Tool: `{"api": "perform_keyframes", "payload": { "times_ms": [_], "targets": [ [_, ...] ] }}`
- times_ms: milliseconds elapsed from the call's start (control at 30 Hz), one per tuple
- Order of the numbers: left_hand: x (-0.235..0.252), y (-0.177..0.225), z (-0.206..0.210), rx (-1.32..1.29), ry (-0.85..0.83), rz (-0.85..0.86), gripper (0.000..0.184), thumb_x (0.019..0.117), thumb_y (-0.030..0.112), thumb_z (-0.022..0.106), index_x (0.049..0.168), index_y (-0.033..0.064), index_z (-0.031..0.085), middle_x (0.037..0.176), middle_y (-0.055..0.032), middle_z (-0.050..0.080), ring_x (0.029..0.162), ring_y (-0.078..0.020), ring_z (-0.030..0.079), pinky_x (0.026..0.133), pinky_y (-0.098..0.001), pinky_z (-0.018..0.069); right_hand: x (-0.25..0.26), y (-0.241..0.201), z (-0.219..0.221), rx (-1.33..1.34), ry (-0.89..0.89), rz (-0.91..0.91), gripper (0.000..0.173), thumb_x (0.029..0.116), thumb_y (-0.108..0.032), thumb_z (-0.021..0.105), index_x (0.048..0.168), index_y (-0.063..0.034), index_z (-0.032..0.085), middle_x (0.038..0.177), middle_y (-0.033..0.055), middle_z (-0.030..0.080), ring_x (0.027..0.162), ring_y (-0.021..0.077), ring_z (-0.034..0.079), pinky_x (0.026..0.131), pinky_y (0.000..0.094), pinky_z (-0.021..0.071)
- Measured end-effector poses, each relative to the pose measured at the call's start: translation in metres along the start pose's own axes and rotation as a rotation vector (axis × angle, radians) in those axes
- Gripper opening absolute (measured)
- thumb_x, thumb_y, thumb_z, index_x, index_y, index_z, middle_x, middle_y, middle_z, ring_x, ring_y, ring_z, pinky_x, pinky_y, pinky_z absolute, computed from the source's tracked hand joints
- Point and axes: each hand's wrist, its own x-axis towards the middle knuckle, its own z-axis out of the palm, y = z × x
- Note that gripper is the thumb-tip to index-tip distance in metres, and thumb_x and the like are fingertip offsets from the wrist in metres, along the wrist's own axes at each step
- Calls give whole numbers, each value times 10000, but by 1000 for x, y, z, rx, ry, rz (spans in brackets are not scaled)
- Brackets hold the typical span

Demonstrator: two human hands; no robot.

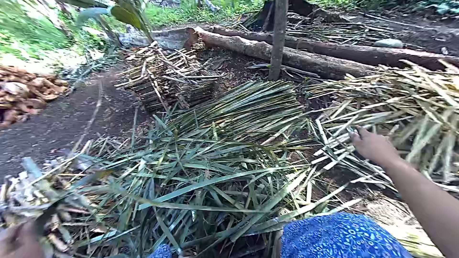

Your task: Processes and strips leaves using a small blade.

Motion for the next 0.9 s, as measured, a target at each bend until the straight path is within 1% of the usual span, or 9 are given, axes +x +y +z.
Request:
{"api": "perform_keyframes", "payload": {
  "times_ms": [33,100,233,333,400,500,700,767,900],
  "targets": [
    [3,12,11,-90,39,117,431,1082,223,466,1207,-154,635,1215,-383,617,1209,-479,591,1072,-567,431,-3,-18,1,36,-27,-92,561,1120,-380,318,1539,-21,418,1275,432,562,1222,629,517,977,786,355],
    [3,76,19,-221,10,141,401,1080,210,487,1228,-129,642,1237,-390,603,1210,-526,574,1052,-644,410,-21,-68,2,135,-101,-319,576,1108,-399,383,1529,-10,433,1222,421,594,1161,623,553,967,778,363],
    [2,194,41,-594,-146,46,336,1091,164,453,1279,-61,618,1210,-250,662,1108,-320,651,985,-510,491,-83,-176,-4,261,-327,-708,670,1006,-470,603,1534,-85,452,983,254,660,841,391,619,797,623,483],
    [-11,256,53,-926,-209,4,307,1094,150,418,1257,-30,604,1156,-139,664,1039,-180,640,925,-404,512,-130,-233,-8,375,-444,-918,700,964,-388,693,1550,-101,437,1041,183,696,857,282,658,819,505,541],
    [-27,289,52,-1101,-229,-45,279,1097,177,433,1235,20,618,1151,-58,651,1023,-103,612,903,-345,501,-153,-254,-7,476,-534,-1011,683,982,-402,657,1558,-120,424,1002,100,676,766,165,598,729,381,522],
    [-51,318,44,-1351,-309,-160,275,1108,186,414,1248,75,623,1187,-1,638,1049,-86,609,887,-325,519,-176,-272,0,634,-595,-992,741,961,-435,661,1570,-116,385,1039,40,663,696,56,533,652,262,476],
    [-81,333,34,-1600,-495,-244,278,1123,186,329,1151,108,594,1087,-23,678,961,-137,677,835,-321,570,-174,-288,9,763,-506,-840,681,901,-408,760,1471,-121,521,1245,88,577,862,117,571,756,322,500],
    [-89,338,35,-1629,-504,-244,267,1119,165,345,1128,90,601,1044,-30,697,927,-129,693,832,-306,584,-171,-290,19,939,-627,-770,520,892,-304,769,1326,-70,604,1126,54,681,924,90,665,824,298,562],
    [-97,344,43,-1606,-457,-158,263,1102,100,372,1135,22,621,1026,-47,715,955,-121,692,891,-312,576,-186,-295,32,1265,-761,-709,326,867,-78,761,1159,14,652,1010,34,727,940,49,691,875,249,579]
  ]
}}
